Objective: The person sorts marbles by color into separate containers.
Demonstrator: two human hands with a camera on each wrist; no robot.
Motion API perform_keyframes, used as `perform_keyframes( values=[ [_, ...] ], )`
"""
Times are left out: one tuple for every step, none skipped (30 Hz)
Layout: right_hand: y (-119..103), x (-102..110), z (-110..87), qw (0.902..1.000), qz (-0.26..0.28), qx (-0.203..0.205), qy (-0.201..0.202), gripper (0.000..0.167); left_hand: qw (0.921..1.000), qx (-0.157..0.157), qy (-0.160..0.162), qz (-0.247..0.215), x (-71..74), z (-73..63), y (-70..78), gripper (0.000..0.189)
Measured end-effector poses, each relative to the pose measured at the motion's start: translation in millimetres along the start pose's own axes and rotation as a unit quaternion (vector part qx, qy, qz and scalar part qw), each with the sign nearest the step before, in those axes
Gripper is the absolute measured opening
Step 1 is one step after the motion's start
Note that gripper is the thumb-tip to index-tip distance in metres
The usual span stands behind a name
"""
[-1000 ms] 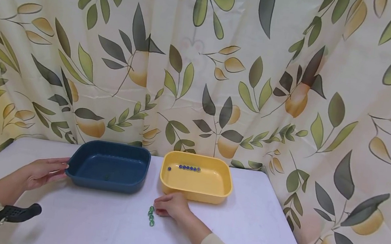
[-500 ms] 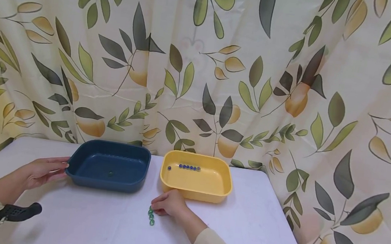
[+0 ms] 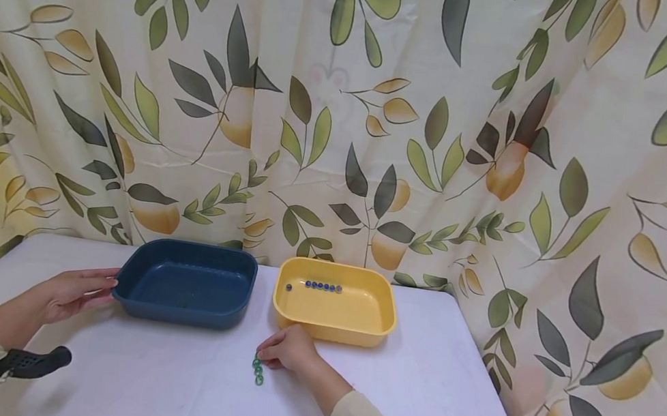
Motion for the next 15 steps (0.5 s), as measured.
perform_keyframes(
  values=[
    [0.3, -0.1, -0.2, 1.0000, 0.001, -0.001, 0.000, 0.009, 1.0000, 0.001, 0.000, 0.000, 0.0, 0.2, -0.2, 0.065],
    [0.5, 0.0, -0.5, 1.0000, 0.002, -0.002, 0.001, 0.009, 1.0000, 0.001, 0.001, 0.000, 0.0, 0.2, -0.3, 0.064],
    [0.6, 0.1, -0.6, 1.0000, 0.002, -0.003, 0.001, 0.008, 1.0000, 0.001, 0.001, 0.000, 0.0, 0.2, -0.3, 0.064],
    [0.5, 0.0, -0.7, 1.0000, 0.001, -0.004, 0.001, 0.008, 1.0000, 0.001, 0.001, -0.001, 0.1, 0.3, -0.4, 0.064],
    [0.3, 0.0, -0.9, 1.0000, 0.001, -0.004, 0.001, 0.008, 1.0000, 0.001, 0.001, 0.000, 0.3, 0.4, -0.5, 0.064],
    [0.2, -0.1, -1.0, 1.0000, 0.001, -0.005, 0.001, 0.008, 1.0000, 0.002, 0.001, -0.001, 0.5, 0.6, -0.7, 0.064],
    [0.2, -0.2, -1.2, 1.0000, 0.000, -0.006, 0.000, 0.008, 1.0000, 0.002, 0.001, -0.001, 0.7, 0.7, -0.9, 0.064],
    [0.2, -0.2, -1.2, 1.0000, -0.001, -0.006, 0.000, 0.008, 1.0000, 0.002, 0.001, -0.001, 0.8, 0.7, -1.0, 0.064],
    [0.0, -0.3, -1.6, 1.0000, -0.001, -0.005, -0.001, 0.008, 1.0000, 0.002, 0.001, -0.001, 0.8, 0.8, -1.0, 0.064],
    [-0.3, -0.4, -1.9, 1.0000, 0.000, -0.004, -0.002, 0.008, 1.0000, 0.002, 0.001, -0.001, 0.9, 0.8, -1.2, 0.064],
    [-0.5, -0.4, -2.1, 1.0000, 0.001, -0.002, -0.003, 0.008, 1.0000, 0.003, 0.000, -0.002, 0.9, 0.8, -1.3, 0.064],
    [-0.7, -0.3, -2.1, 1.0000, 0.002, 0.000, -0.004, 0.008, 1.0000, 0.003, 0.000, -0.002, 0.8, 0.9, -1.4, 0.064],
    [-1.2, -0.3, -2.5, 1.0000, 0.002, 0.002, -0.004, 0.008, 1.0000, 0.003, 0.000, -0.003, 0.8, 1.0, -1.4, 0.064],
    [-1.7, -0.4, -2.7, 1.0000, 0.003, 0.004, -0.005, 0.008, 1.0000, 0.002, -0.001, -0.003, 0.8, 1.1, -1.5, 0.064],
    [-2.2, -0.6, -2.9, 1.0000, 0.004, 0.006, -0.005, 0.008, 1.0000, 0.002, -0.001, -0.004, 0.8, 1.1, -1.5, 0.064]
  ],
)
Point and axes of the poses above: each hand's wrist, its own z-axis towards the middle knuckle, its own x-axis out of the back of the hand, y = z × x, the point moved 10 cm from there along z, towards the middle knuckle, and after that the axes turned 14 degrees about z, right-handed, at the moved point
